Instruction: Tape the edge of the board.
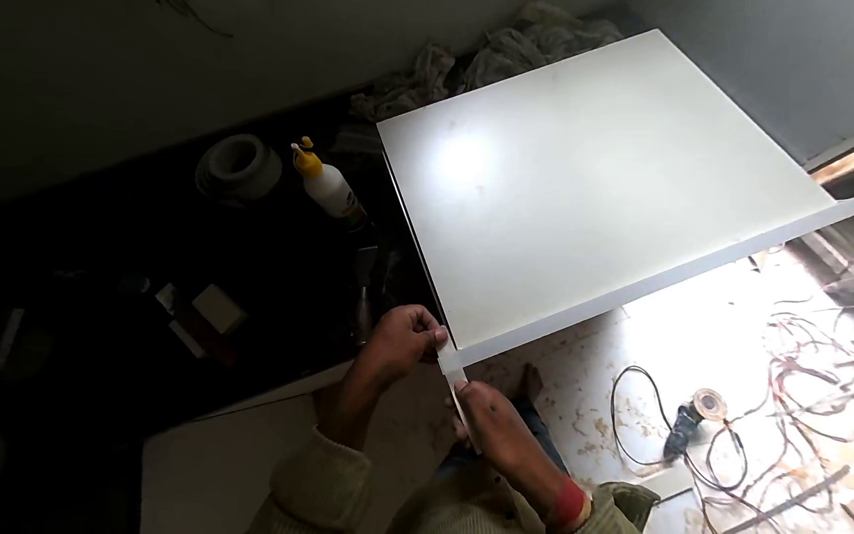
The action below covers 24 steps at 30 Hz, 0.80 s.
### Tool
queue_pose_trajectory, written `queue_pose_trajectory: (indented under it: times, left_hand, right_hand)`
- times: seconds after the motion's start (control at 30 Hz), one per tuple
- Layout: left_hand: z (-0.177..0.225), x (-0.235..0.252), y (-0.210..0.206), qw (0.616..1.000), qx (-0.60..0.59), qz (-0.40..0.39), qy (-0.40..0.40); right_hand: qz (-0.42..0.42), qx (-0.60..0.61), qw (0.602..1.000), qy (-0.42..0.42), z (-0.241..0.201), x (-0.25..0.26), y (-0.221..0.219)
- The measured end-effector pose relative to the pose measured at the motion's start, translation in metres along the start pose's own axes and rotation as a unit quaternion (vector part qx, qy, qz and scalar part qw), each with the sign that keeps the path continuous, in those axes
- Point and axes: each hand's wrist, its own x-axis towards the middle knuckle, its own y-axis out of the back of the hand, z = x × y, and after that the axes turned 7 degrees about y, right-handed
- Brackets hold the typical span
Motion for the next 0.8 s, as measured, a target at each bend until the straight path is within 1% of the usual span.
queue_pose_trajectory:
  times: [0.07, 0.13, 0.2, 0.3, 0.43, 0.57, 0.6, 0.63, 0.67, 0.7, 0.73, 0.77, 0.8]
  left_hand:
    - [-0.01, 0.01, -0.001, 1.0, 0.026, 0.001, 0.0]
    - [-0.017, 0.021, -0.001, 0.999, 0.025, -0.023, 0.031]
    - [-0.015, 0.027, 0.001, 0.995, 0.001, -0.072, 0.075]
    - [-0.018, 0.039, 0.007, 0.982, -0.029, -0.146, 0.117]
    - [-0.031, 0.053, 0.012, 0.967, -0.092, -0.207, 0.118]
    - [-0.047, 0.057, 0.006, 0.938, -0.22, -0.239, 0.12]
    - [-0.05, 0.056, 0.005, 0.939, -0.236, -0.228, 0.107]
    - [-0.054, 0.054, 0.004, 0.949, -0.232, -0.199, 0.075]
    - [-0.058, 0.051, 0.004, 0.966, -0.211, -0.145, 0.025]
    - [-0.062, 0.047, 0.003, 0.978, -0.188, -0.076, -0.043]
    - [-0.068, 0.041, 0.002, 0.977, -0.18, -0.024, -0.116]
    - [-0.071, 0.034, 0.001, 0.969, -0.171, 0.007, -0.177]
    - [-0.069, 0.022, -0.003, 0.964, -0.136, 0.03, -0.225]
  right_hand:
    - [0.01, -0.015, 1.0, -0.004, 0.003, 0.002, 0.0]
    - [0.02, -0.056, 0.998, -0.009, 0.004, 0.006, 0.0]
    - [0.022, -0.09, 0.996, -0.014, 0.005, 0.011, 0.0]
    - [0.013, -0.127, 0.992, -0.023, 0.007, 0.017, 0.002]
    - [-0.004, -0.149, 0.987, -0.057, 0.005, 0.022, 0.007]
    - [0.0, -0.153, 0.985, -0.073, 0.008, 0.026, 0.008]
    - [0.0, -0.154, 0.985, -0.072, 0.009, 0.027, 0.008]
    - [0.0, -0.155, 0.985, -0.072, 0.01, 0.027, 0.008]
    - [0.002, -0.155, 0.985, -0.071, 0.01, 0.027, 0.008]
    - [0.001, -0.156, 0.985, -0.071, 0.01, 0.027, 0.009]
    - [0.002, -0.155, 0.986, -0.069, 0.009, 0.027, 0.01]
    - [0.002, -0.153, 0.986, -0.067, 0.008, 0.027, 0.01]
    - [0.001, -0.155, 0.986, -0.065, 0.007, 0.027, 0.011]
